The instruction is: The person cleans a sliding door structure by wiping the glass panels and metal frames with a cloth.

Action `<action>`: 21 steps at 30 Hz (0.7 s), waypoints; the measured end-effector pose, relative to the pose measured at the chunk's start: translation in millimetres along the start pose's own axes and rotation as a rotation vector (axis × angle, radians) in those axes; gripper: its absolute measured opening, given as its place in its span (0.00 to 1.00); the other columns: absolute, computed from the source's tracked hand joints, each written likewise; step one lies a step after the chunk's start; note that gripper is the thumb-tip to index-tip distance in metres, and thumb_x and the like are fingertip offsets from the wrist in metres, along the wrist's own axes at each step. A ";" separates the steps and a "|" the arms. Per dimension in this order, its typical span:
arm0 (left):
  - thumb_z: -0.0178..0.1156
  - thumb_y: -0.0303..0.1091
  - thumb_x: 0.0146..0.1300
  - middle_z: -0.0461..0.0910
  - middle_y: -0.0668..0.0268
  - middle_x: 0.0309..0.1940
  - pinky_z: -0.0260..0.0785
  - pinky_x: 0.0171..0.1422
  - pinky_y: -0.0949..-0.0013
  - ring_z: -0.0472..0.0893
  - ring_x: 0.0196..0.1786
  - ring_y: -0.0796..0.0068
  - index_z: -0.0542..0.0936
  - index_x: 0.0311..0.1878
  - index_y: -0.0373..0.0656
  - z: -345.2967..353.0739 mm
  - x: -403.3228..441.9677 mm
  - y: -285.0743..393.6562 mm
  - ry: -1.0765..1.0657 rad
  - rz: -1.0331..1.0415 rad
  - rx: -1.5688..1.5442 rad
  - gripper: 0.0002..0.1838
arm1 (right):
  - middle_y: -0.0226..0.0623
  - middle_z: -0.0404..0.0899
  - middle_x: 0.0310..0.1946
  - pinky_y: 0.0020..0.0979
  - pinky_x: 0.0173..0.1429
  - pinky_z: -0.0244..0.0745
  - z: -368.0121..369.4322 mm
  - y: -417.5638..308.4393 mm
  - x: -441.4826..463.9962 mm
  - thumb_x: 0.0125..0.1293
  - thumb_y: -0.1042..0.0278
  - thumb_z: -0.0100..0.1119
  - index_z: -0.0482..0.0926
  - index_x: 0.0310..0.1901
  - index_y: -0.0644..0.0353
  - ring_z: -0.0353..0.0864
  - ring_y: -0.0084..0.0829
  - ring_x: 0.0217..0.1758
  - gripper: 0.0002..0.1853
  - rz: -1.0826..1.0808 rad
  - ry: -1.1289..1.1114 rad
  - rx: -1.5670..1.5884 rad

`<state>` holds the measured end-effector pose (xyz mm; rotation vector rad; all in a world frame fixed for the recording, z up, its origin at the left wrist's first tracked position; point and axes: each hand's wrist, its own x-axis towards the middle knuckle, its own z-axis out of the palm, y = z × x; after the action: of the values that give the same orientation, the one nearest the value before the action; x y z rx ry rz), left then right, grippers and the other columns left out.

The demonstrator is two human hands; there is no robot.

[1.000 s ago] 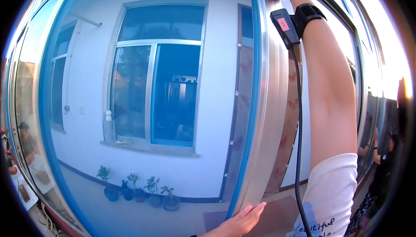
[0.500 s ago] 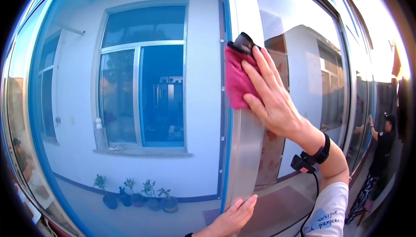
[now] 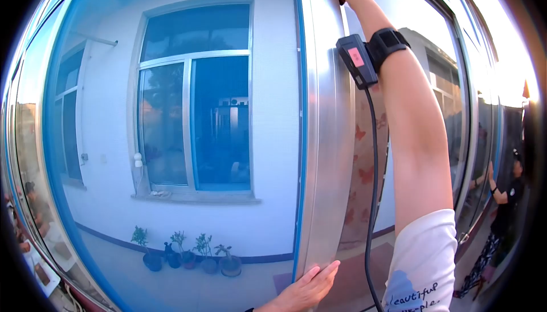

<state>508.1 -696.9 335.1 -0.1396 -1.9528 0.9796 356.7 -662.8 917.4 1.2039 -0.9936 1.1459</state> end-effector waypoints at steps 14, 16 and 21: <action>0.56 0.40 0.58 0.77 0.75 0.57 0.46 0.74 0.52 0.69 0.68 0.76 0.82 0.44 0.51 11.2 -6.3 11.1 0.026 -0.071 -0.065 0.12 | 0.49 0.71 0.62 0.49 0.72 0.51 -83.7 -30.0 -333.8 0.70 0.66 0.49 0.72 0.60 0.64 0.61 0.50 0.71 0.20 -0.384 -0.140 0.038; 0.58 0.37 0.56 0.79 0.73 0.54 0.49 0.74 0.52 0.72 0.64 0.76 0.82 0.44 0.53 6.8 -1.9 9.8 0.045 -0.091 -0.110 0.12 | 0.40 0.76 0.58 0.57 0.73 0.45 -106.2 -40.0 -407.4 0.63 0.69 0.56 0.71 0.62 0.61 0.56 0.45 0.75 0.24 -0.353 -0.356 0.044; 0.59 0.35 0.54 0.79 0.74 0.47 0.53 0.74 0.55 0.79 0.54 0.78 0.81 0.44 0.55 1.8 -25.9 12.6 0.178 -0.076 -0.523 0.13 | 0.27 0.79 0.54 0.54 0.73 0.46 -143.7 -60.0 -566.0 0.55 0.63 0.66 0.78 0.48 0.52 0.65 0.32 0.72 0.18 -0.347 -0.603 0.170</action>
<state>518.0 -701.2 308.4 -0.4289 -1.9900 0.3744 318.3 -587.7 336.4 1.8386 -1.0792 0.6055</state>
